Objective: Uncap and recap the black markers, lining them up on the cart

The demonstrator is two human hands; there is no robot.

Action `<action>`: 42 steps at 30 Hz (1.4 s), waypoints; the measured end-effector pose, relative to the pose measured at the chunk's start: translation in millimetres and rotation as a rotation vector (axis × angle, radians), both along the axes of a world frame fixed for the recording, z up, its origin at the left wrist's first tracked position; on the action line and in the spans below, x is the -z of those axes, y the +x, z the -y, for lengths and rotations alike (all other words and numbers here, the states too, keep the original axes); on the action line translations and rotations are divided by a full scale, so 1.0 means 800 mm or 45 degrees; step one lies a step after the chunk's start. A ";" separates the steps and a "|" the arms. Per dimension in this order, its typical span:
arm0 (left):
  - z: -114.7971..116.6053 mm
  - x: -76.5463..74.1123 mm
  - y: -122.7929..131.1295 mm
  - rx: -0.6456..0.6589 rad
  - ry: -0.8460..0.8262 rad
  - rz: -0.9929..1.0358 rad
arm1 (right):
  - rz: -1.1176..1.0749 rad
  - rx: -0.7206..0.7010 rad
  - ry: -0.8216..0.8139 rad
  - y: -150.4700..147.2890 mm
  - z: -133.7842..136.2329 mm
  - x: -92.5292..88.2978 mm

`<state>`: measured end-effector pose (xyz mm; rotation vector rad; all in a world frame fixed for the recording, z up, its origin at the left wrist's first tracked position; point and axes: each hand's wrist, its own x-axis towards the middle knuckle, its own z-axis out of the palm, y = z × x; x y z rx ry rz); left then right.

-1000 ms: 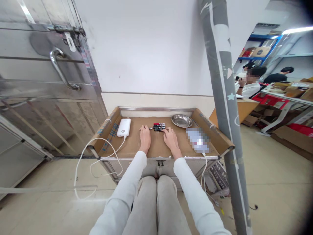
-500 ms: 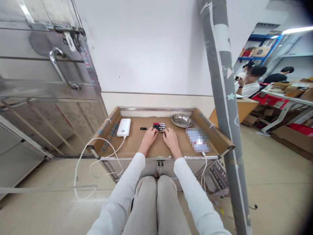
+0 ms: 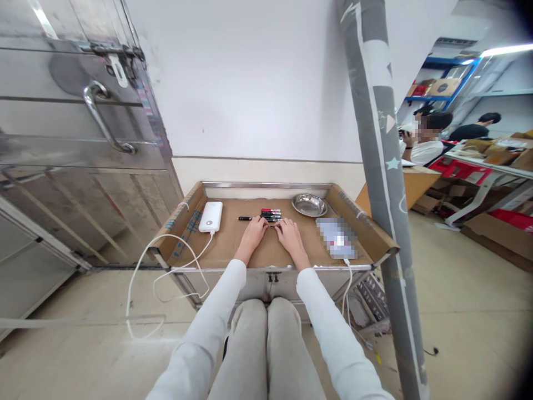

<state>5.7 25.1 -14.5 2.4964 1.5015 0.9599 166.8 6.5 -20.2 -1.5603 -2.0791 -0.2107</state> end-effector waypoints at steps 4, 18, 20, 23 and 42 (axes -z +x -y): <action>0.000 0.000 -0.001 0.057 -0.002 0.030 | -0.016 0.026 -0.004 0.001 -0.001 0.002; 0.009 -0.007 0.000 0.165 -0.123 0.200 | -0.044 -0.135 0.000 0.001 -0.003 -0.002; 0.007 -0.006 0.001 0.168 -0.069 0.165 | -0.019 -0.085 0.019 0.000 0.000 -0.004; 0.005 -0.005 0.002 0.182 0.013 0.041 | -0.008 0.024 0.059 -0.001 0.007 -0.010; 0.005 -0.007 0.002 0.081 0.068 0.013 | -0.061 0.143 0.050 0.000 0.011 -0.017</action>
